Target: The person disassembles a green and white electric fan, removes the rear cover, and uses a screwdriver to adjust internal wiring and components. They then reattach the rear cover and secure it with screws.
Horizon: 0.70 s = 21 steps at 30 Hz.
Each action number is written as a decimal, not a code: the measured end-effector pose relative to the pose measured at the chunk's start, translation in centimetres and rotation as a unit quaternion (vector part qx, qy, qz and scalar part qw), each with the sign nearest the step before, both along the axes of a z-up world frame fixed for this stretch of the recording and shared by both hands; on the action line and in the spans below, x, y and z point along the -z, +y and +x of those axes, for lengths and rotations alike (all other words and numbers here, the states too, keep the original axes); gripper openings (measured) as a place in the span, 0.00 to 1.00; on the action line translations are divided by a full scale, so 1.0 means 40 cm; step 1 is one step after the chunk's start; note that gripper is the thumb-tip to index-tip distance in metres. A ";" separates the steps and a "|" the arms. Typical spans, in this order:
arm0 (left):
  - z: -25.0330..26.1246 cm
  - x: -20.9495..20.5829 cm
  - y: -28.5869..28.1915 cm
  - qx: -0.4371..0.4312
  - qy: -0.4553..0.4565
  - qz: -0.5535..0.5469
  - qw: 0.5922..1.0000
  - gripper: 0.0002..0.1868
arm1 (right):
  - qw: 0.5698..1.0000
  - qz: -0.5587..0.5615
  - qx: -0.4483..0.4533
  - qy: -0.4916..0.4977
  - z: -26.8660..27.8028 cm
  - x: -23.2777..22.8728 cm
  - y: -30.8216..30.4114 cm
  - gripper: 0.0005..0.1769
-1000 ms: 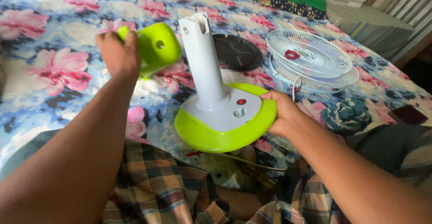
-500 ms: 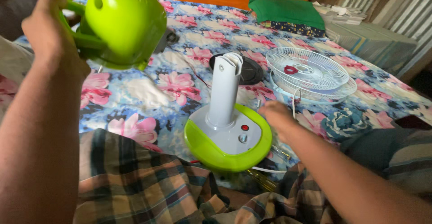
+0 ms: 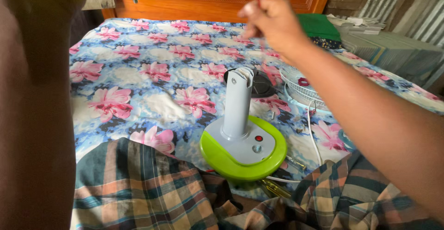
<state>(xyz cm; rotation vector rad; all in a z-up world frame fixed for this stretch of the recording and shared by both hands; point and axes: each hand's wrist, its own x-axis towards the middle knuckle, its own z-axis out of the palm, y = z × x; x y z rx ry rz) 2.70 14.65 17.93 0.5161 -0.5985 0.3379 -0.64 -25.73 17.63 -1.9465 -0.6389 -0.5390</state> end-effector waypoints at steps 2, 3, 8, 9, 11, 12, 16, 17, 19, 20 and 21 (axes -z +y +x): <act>-0.001 0.028 0.006 0.029 -0.009 -0.029 0.999 0.11 | 1.000 0.000 0.005 -0.011 -0.042 0.002 -0.057 0.16; 0.008 0.034 0.001 0.048 -0.012 -0.040 0.998 0.11 | 1.000 0.002 0.012 -0.016 -0.068 0.006 -0.097 0.16; 0.059 0.120 -0.036 0.123 -0.009 -0.090 0.988 0.12 | 0.971 -0.213 0.077 0.071 -0.146 0.000 -0.205 0.17; 0.073 0.137 -0.043 0.134 -0.007 -0.094 0.987 0.12 | 0.958 -0.253 0.082 0.106 -0.151 -0.007 -0.206 0.17; 0.098 0.181 -0.051 0.156 -0.001 -0.109 0.982 0.13 | 0.905 -0.383 0.138 0.127 -0.156 -0.022 -0.202 0.16; 0.112 0.207 -0.061 0.168 0.000 -0.114 0.979 0.13 | 0.870 -0.446 0.162 0.136 -0.152 -0.025 -0.199 0.16; 0.157 0.305 -0.114 0.207 0.033 -0.112 0.971 0.15 | 0.966 -0.211 0.103 0.110 -0.096 0.012 -0.204 0.12; 0.161 0.328 -0.125 0.219 0.045 -0.108 0.969 0.16 | 0.978 -0.170 0.078 0.094 -0.070 0.025 -0.208 0.11; 0.166 0.372 -0.150 0.228 0.064 -0.092 0.967 0.17 | 0.990 -0.125 0.048 0.052 -0.015 0.056 -0.225 0.09; 0.163 0.396 -0.159 0.231 0.072 -0.086 0.966 0.17 | 0.991 -0.120 0.043 0.027 0.015 0.079 -0.232 0.08; 0.159 0.412 -0.161 0.235 0.076 -0.076 0.966 0.16 | 0.992 -0.116 0.038 0.000 0.044 0.099 -0.237 0.07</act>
